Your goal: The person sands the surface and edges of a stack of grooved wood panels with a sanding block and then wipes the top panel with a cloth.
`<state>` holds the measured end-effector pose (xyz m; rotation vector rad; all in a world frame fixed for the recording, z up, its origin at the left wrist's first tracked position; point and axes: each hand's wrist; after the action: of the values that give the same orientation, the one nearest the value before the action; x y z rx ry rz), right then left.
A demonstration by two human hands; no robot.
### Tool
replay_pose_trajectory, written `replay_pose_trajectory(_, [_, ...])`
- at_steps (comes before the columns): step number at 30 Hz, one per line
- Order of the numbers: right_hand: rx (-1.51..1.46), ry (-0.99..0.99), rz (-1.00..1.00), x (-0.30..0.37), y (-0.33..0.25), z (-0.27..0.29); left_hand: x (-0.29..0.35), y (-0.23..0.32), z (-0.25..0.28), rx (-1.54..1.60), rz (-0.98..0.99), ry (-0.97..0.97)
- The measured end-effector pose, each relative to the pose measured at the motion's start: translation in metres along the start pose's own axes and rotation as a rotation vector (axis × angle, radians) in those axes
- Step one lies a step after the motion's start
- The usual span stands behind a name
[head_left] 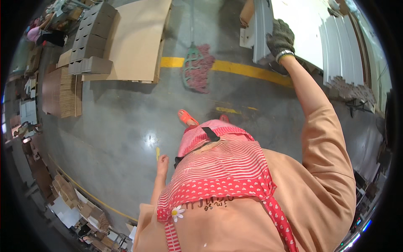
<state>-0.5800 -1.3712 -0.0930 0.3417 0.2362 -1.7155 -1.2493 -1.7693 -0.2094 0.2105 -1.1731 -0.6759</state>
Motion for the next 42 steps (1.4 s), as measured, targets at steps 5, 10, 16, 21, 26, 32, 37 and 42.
replay_pose_trajectory(5, [0.034,-0.091,-0.022,0.002,-0.015,0.019,0.032,0.021,-0.024,-0.073,0.016,0.058])
replay_pose_trajectory(10, [0.019,-0.133,-0.027,0.001,-0.015,0.024,0.027,0.065,-0.03,-0.019,-0.015,0.033])
replay_pose_trajectory(16, [-0.022,-0.17,-0.019,-0.007,-0.016,0.023,0.0,0.101,-0.02,-0.056,-0.053,0.023])
replay_pose_trajectory(21, [-0.077,-0.158,-0.061,-0.001,-0.015,0.016,-0.037,0.044,-0.005,-0.111,-0.009,-0.014])
replay_pose_trajectory(26, [-0.159,-0.18,-0.11,0.0,-0.015,0.011,-0.047,0.013,0.01,-0.192,-0.127,-0.106])
replay_pose_trajectory(32, [-0.166,-0.163,-0.086,0.0,-0.018,0.023,-0.008,0.089,0.004,-0.222,-0.059,-0.01])
replay_pose_trajectory(37, [-0.104,-0.161,-0.083,0.001,-0.02,0.035,-0.003,0.129,-0.01,-0.233,-0.035,-0.019])
replay_pose_trajectory(42, [-0.122,-0.148,-0.076,0.003,-0.019,0.031,-0.034,0.137,0.005,-0.261,-0.052,-0.043])
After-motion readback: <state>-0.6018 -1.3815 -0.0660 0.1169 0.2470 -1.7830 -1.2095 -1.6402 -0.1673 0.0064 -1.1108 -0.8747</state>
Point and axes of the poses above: each hand's wrist, its own x-axis away from the middle knuckle, its own z-axis out of the back of the hand, y = z × x, and after that the axes turned 2 degrees about -y, right-handed
